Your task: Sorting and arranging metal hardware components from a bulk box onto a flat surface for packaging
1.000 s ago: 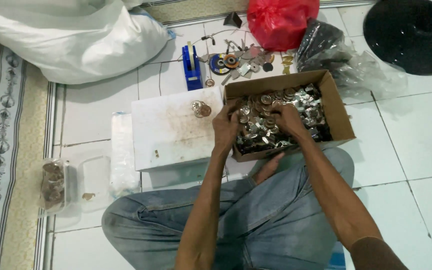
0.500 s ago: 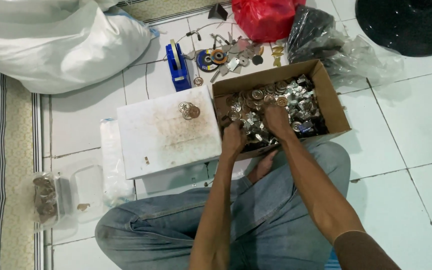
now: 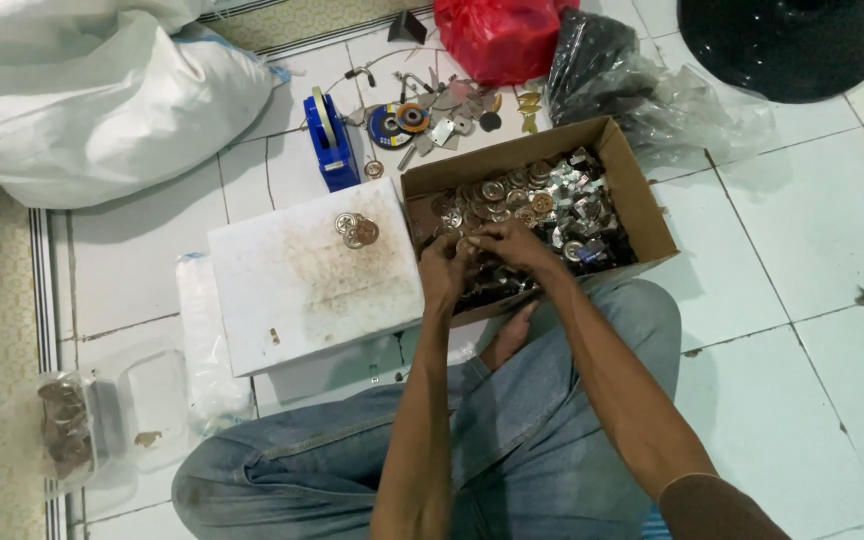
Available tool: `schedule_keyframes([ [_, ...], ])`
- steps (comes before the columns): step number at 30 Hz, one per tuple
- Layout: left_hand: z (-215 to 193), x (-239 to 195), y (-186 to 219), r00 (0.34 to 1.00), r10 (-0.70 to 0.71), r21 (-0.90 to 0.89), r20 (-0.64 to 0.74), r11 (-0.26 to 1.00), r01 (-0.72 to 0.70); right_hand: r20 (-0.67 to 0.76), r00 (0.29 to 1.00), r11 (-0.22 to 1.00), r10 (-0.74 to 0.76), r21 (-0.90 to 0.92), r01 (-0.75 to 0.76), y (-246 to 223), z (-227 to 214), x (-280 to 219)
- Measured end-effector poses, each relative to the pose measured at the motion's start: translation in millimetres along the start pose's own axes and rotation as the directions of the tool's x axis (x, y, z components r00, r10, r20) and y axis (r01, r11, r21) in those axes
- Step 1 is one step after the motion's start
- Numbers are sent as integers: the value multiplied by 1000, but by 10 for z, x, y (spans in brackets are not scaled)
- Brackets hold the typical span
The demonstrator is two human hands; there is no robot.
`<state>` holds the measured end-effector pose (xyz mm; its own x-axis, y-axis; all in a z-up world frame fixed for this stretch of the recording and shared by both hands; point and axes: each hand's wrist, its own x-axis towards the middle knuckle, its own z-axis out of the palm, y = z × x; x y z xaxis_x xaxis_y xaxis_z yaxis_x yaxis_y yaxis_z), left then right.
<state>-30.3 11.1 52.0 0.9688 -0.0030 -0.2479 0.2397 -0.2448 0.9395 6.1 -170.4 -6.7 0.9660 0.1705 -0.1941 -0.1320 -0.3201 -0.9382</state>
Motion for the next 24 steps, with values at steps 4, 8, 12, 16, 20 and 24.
schedule_keyframes([
  [4, 46, -92, 93, 999, -10, -52, -41, 999, 8, 33, 996, 989, 85, 120, -88, 86, -47, 61],
  [8, 75, -35, 28, 996, -40, -206, -76, 978, 24, -20, 987, 958, 157, 247, -147, 33, -119, 48],
  [12, 44, 40, -1, 991, -87, -295, -102, 954, 53, -119, 977, 936, 176, 329, -128, 129, -150, 96],
  [16, 77, 42, -6, 991, -98, -341, -87, 938, 63, -170, 967, 935, 188, 334, -122, 132, -184, 75],
  [20, 65, -21, 83, 994, -82, -472, -74, 881, 38, -193, 955, 882, 226, 456, -117, 232, -172, 154],
  [24, 97, 53, -53, 990, -103, -516, -98, 856, 38, -201, 954, 859, 221, 504, -93, -56, -158, 50],
])
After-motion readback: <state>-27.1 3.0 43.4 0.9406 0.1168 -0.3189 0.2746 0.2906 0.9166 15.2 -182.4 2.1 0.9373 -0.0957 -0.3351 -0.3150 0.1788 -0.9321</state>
